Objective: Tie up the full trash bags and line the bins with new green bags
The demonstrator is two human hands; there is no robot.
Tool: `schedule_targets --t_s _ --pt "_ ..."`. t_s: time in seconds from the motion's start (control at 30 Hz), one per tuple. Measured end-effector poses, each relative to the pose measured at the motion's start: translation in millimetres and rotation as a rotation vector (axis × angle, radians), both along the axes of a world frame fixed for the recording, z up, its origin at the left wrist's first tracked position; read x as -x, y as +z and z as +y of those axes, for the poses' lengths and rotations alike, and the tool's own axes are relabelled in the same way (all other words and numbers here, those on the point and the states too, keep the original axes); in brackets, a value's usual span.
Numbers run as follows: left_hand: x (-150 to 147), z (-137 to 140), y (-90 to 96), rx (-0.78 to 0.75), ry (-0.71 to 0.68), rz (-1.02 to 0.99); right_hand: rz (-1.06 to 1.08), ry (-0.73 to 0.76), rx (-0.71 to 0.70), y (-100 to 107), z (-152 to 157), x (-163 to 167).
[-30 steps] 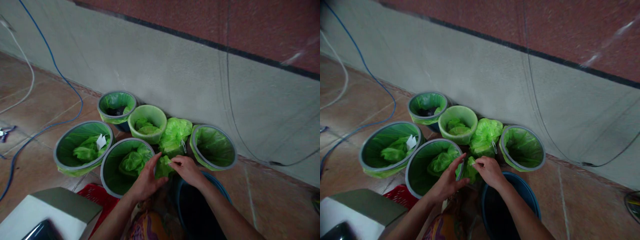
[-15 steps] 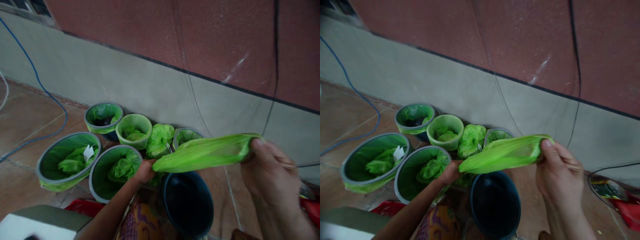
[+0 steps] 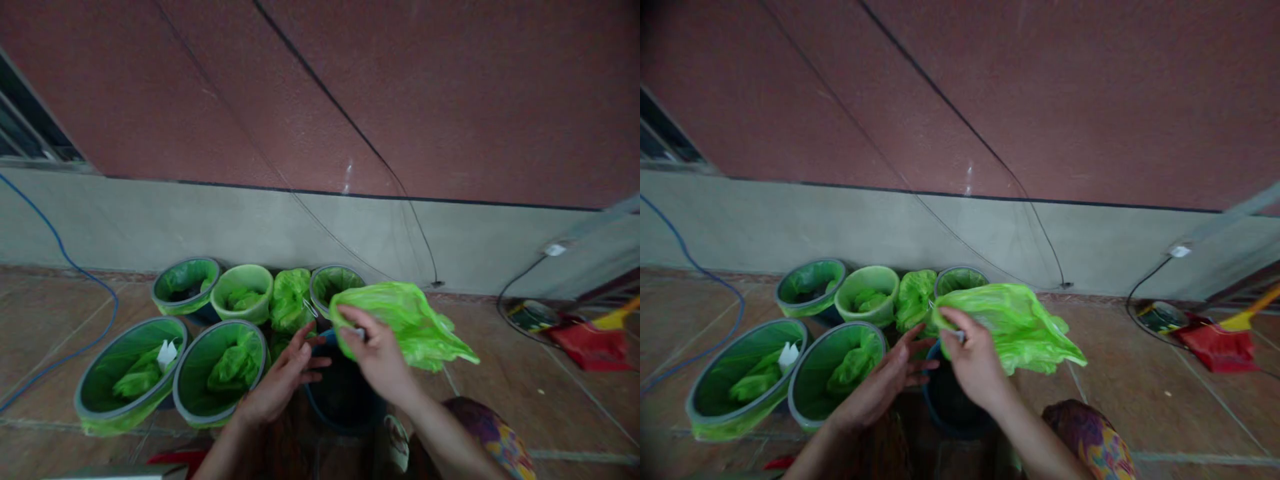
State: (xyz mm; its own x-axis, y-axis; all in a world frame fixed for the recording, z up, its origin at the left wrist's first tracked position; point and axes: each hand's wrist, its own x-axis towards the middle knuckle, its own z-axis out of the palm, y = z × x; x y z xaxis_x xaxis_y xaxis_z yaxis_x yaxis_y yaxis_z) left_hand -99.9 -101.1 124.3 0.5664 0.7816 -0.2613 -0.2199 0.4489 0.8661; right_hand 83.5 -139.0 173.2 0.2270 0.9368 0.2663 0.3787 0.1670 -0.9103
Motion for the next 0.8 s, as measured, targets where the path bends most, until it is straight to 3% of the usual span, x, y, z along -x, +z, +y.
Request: schedule_targets --t_s 0.07,0.13,0.23,0.3,0.4,0.47,0.53,0.67,0.8 --pt "-14.6 -32.6 11.2 0.166 0.056 -0.118 -0.21 0.251 0.055 -5.5 -20.7 32.0" --pt "-20.8 -54.1 15.4 0.259 0.196 -0.122 -0.279 0.331 0.091 -9.4 -45.6 47.0" --pt "-16.8 -69.8 18.2 0.288 0.365 -0.063 -0.279 0.404 0.065 -11.6 -84.7 42.8" --pt "-10.8 -77.1 21.1 0.237 0.424 -0.027 -0.266 0.379 0.016 -10.1 -105.9 29.4" --pt "-4.0 -90.7 30.4 0.068 0.455 0.067 -0.247 0.154 -0.016 -1.9 -125.4 2.6" --pt "-1.6 -100.4 42.1 -0.063 0.344 0.154 -0.257 0.017 -0.025 7.9 -131.4 -16.2" --pt "-0.6 -108.1 58.7 -0.195 0.119 0.247 -0.272 -0.006 -0.062 19.9 -134.2 -32.3" --pt "-3.3 -114.9 96.2 -0.482 -0.258 0.408 -0.236 0.217 -0.075 42.1 -135.4 -45.4" --pt "-8.0 -113.8 115.9 -0.672 -0.385 0.577 -0.132 0.508 0.002 47.2 -131.0 -38.0"
